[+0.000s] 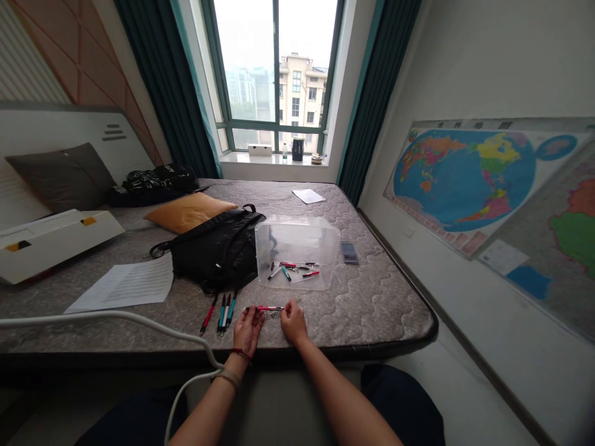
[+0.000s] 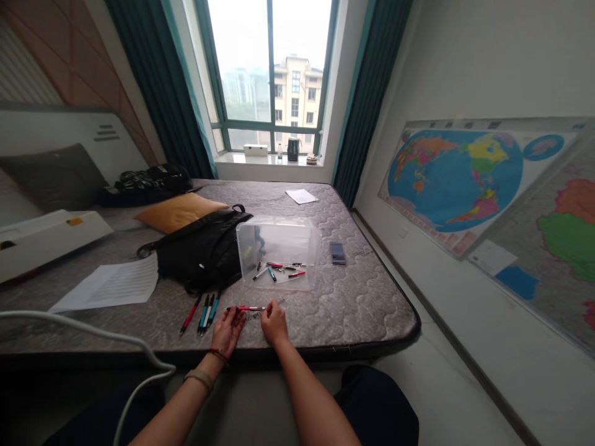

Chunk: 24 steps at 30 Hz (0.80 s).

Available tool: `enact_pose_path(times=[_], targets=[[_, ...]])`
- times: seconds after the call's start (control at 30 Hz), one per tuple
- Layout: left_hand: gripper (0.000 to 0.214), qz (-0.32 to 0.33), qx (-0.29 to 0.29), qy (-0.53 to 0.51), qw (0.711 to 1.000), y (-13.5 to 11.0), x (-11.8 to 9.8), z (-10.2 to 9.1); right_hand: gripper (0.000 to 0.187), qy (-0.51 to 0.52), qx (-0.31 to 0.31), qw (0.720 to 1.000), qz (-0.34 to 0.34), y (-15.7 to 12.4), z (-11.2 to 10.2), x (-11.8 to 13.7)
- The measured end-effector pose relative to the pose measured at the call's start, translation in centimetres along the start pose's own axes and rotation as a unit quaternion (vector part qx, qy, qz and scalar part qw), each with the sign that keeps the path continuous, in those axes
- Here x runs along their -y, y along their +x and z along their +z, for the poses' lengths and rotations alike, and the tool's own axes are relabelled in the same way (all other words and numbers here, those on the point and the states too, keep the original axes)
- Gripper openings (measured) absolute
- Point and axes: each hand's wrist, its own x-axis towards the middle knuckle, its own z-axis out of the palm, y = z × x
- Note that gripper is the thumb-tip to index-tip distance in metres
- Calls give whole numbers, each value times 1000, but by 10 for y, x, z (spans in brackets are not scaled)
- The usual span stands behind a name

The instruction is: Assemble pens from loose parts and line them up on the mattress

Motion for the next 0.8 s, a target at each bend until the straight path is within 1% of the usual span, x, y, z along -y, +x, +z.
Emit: enact_pose_path(times=[0.27, 0.43, 0.6, 0.8], targets=[[8, -3, -12, -5, 1000, -3, -2, 2, 15, -8, 7, 1000, -8, 1, -1, 1], [2, -2, -10, -3, 1000, -9, -3, -4, 20, -23, 5, 1000, -9, 1, -2, 3], [4, -8, -16, 1, 1000, -15, -6, -6, 22, -38, 8, 999, -8, 2, -1, 4], [7, -22, 14, 14, 1000, -10, -5, -10, 27, -52, 9, 999, -11, 2, 1, 2]])
